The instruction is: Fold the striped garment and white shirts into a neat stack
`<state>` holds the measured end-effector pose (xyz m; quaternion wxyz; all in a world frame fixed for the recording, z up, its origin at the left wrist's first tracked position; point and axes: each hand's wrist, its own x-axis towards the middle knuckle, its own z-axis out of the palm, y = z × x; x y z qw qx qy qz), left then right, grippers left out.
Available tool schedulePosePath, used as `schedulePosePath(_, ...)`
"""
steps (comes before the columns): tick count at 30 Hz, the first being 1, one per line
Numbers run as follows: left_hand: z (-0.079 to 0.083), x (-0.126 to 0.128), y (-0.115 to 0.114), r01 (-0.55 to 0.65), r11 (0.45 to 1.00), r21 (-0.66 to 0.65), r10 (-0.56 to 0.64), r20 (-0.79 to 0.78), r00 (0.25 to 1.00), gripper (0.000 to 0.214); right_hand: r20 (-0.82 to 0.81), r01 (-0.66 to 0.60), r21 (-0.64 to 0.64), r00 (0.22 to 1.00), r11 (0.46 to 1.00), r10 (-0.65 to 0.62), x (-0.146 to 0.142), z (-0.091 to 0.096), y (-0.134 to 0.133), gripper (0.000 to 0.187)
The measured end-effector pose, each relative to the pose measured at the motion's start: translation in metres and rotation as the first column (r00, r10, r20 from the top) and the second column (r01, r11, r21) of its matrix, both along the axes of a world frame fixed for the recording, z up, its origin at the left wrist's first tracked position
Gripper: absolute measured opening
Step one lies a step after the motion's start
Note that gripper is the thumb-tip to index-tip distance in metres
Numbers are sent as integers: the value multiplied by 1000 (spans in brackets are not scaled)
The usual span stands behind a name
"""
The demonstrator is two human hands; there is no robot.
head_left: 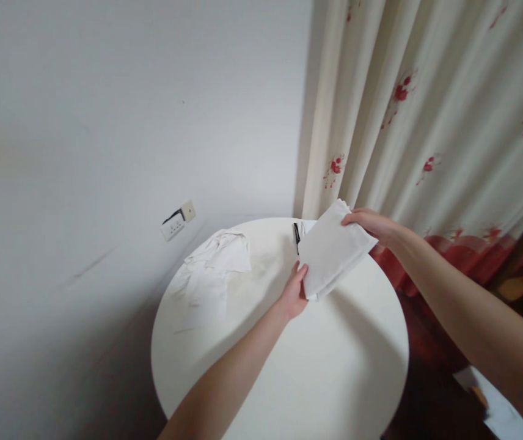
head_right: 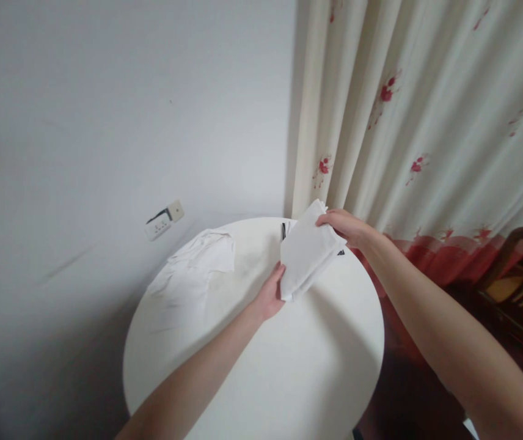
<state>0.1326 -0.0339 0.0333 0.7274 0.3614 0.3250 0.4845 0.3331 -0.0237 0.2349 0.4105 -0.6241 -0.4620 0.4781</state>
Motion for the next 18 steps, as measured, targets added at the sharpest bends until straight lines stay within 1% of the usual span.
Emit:
schedulePosePath(3, 25, 3, 26, -10, 1000, -24, 11, 41, 999, 79, -54, 14, 28, 998, 999, -13, 19, 0, 20, 20)
schedulePosePath(7, 56, 13, 75, -38, 997, 62, 42, -73, 996, 74, -99, 30, 6, 995, 1000, -29, 51, -7, 51, 16)
schedulePosePath(10, 72, 26, 116, -73, 990, 117, 90, -151, 984, 69, -113, 50, 8, 992, 999, -49, 76, -16, 79, 13)
schedulePosePath(12, 77, 38, 142, -93, 985, 145, 119, -183, 976, 70, -110, 93, 11, 990, 996, -91, 91, -26, 100, 12)
schedulePosePath(14, 78, 50, 163, -98, 982, 162, 131, -206, 970, 72, -108, 134, 9, 985, 991, -133, 106, -37, 121, 10)
schedulePosePath(18, 71, 70, 195, -96, 979, 178, 141, -264, 954, 74, -100, 202, 6, 975, 979, -200, 129, -68, 159, 10)
